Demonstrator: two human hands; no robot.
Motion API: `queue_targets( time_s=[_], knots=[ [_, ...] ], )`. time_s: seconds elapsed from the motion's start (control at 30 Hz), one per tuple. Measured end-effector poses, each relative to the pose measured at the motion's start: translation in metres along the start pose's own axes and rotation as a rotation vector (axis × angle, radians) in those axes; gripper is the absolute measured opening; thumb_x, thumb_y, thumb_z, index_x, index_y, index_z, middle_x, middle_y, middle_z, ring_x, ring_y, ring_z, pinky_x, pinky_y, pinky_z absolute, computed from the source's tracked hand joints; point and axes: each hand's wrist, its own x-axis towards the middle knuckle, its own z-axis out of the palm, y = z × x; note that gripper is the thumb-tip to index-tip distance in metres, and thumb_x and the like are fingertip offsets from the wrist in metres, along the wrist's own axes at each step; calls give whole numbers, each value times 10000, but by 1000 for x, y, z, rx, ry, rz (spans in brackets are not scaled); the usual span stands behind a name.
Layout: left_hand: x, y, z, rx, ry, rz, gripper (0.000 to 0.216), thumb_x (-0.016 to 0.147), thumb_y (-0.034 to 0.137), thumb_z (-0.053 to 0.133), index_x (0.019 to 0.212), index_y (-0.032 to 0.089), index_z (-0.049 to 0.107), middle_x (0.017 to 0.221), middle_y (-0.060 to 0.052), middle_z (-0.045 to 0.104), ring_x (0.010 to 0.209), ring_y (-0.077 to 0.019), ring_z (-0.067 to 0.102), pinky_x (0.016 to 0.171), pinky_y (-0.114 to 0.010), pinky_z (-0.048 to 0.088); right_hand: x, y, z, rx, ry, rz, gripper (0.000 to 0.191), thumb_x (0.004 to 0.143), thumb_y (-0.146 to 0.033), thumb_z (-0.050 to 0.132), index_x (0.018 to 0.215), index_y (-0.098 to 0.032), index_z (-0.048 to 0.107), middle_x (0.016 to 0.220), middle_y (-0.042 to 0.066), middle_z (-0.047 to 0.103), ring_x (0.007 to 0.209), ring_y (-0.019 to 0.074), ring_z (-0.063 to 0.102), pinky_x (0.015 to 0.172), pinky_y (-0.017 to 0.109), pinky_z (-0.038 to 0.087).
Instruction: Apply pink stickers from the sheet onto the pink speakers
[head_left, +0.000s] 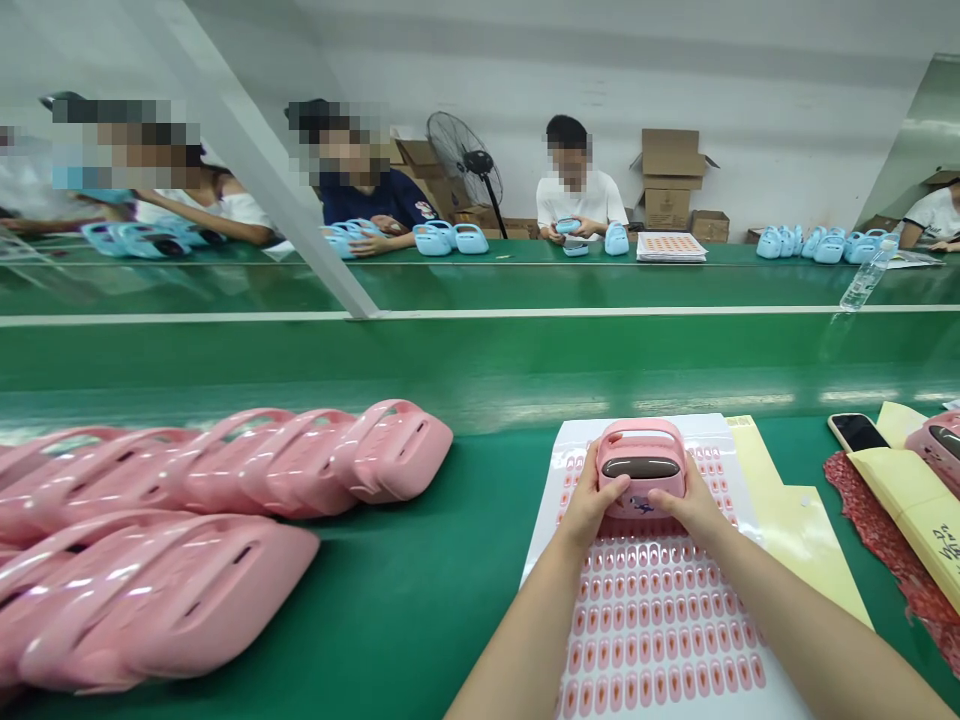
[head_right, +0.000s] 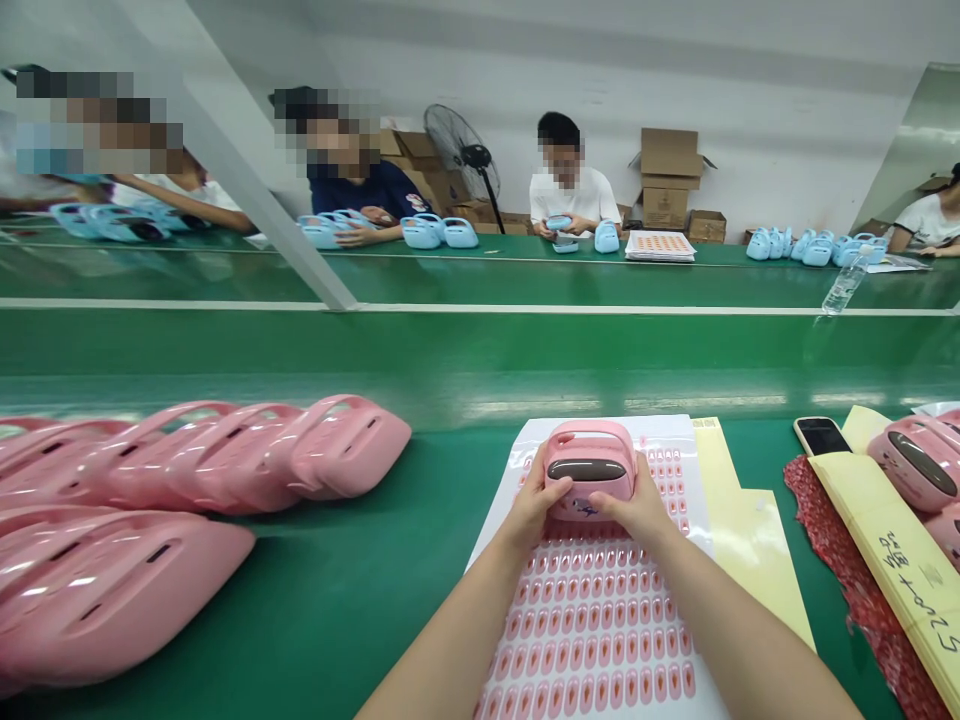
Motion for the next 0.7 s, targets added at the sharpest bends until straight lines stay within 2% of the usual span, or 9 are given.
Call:
queue_targets(
  time_s=[0.13, 0.37, 0.6, 0.7],
  knots=[
    [-3, 3, 3, 28, -43, -17, 743, 519, 378, 782, 1178, 245, 465, 1097, -62, 544, 1061, -271, 495, 908, -348, 398, -1, -4, 2, -19, 23, -68, 651, 518, -394, 802, 1061, -214, 491, 1032, 54, 609, 983, 234, 566, 868, 371, 436],
    [-4, 6, 9, 44, 7, 24, 686, 514, 382, 787, 1119, 228, 505, 1078, -58, 551, 1046, -267, 504, 887, -337, 409, 0, -5, 3, 16, 39, -45, 677, 495, -383, 815, 1063, -216, 487, 1021, 48, 614, 980, 233, 572, 862, 361, 443],
    [-6, 11, 13, 41, -9, 40, 627, 535, 340, 780, 1085, 223, 503, 1038, -46, 567, 992, -247, 534, 857, -334, 432, 2, -7, -1, -43, -5, -2, 613, 551, -368, 787, 1066, -224, 486, 1024, 42, 625, 974, 229, 580, 871, 371, 445],
    [-6, 12, 14, 42, -8, 44, 597, 541, 311, 774, 1067, 217, 507, 1021, -39, 568, 983, -241, 533, 860, -333, 428, 1, -10, 0, -11, -12, -30, 572, 572, -369, 773, 1055, -228, 500, 1023, 39, 630, 974, 233, 583, 865, 373, 453]
  ],
)
